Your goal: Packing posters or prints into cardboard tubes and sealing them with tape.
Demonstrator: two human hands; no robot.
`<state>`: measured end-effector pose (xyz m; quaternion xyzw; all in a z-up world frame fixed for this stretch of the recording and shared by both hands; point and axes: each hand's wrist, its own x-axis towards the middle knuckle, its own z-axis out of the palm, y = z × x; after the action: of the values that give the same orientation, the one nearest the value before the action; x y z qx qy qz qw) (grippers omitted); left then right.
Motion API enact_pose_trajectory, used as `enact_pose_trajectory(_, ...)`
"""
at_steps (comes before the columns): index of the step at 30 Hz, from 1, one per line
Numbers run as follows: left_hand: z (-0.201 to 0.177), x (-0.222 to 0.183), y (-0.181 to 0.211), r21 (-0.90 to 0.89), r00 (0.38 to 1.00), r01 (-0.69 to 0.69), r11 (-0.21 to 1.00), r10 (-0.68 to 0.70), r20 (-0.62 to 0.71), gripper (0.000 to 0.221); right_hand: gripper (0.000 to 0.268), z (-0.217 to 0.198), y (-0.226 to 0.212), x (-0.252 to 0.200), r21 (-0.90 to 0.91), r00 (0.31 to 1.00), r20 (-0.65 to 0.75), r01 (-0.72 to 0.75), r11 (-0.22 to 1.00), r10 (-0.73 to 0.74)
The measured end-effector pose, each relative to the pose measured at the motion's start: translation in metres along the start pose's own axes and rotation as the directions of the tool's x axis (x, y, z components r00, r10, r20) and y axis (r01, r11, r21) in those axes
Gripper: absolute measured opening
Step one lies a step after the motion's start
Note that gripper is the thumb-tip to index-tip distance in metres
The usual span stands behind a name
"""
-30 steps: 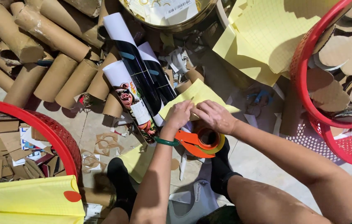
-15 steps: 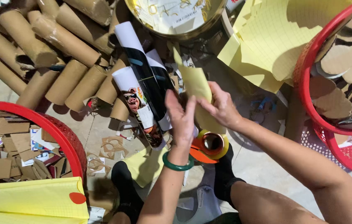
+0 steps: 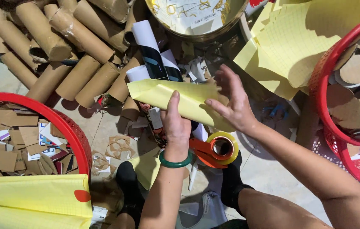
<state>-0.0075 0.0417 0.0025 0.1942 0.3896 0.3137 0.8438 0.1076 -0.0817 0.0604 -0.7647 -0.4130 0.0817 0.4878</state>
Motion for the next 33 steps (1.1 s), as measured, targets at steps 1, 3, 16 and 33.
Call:
enact_pose_trajectory(1, -0.004, 0.003, -0.002, -0.019, 1.000, -0.026, 0.999, 0.026, -0.007, 0.033, 0.076, -0.001, 0.000, 0.000, 0.214, 0.989, 0.051, -0.143, 0.966, 0.136)
enact_pose_trajectory(3, -0.003, 0.007, -0.002, -0.047, 0.998, -0.029, 0.998, 0.027, -0.053, 0.032, 0.071, 0.001, -0.007, -0.004, 0.122, 0.977, 0.200, -0.100, 0.987, 0.074)
enact_pose_trajectory(16, 0.022, -0.023, 0.034, 0.437, 0.841, -0.094, 0.895, -0.164, 0.515, 0.031, 0.044, -0.015, 0.034, 0.008, 0.417, 0.652, 0.758, -0.469, 0.778, -0.014)
enact_pose_trajectory(33, 0.037, -0.017, 0.067, 0.432, 0.421, -0.902, -0.005, 0.214, 0.882, 0.017, 0.050, -0.046, -0.033, 0.040, 0.491, 0.592, 0.789, -0.770, 0.408, 0.167)
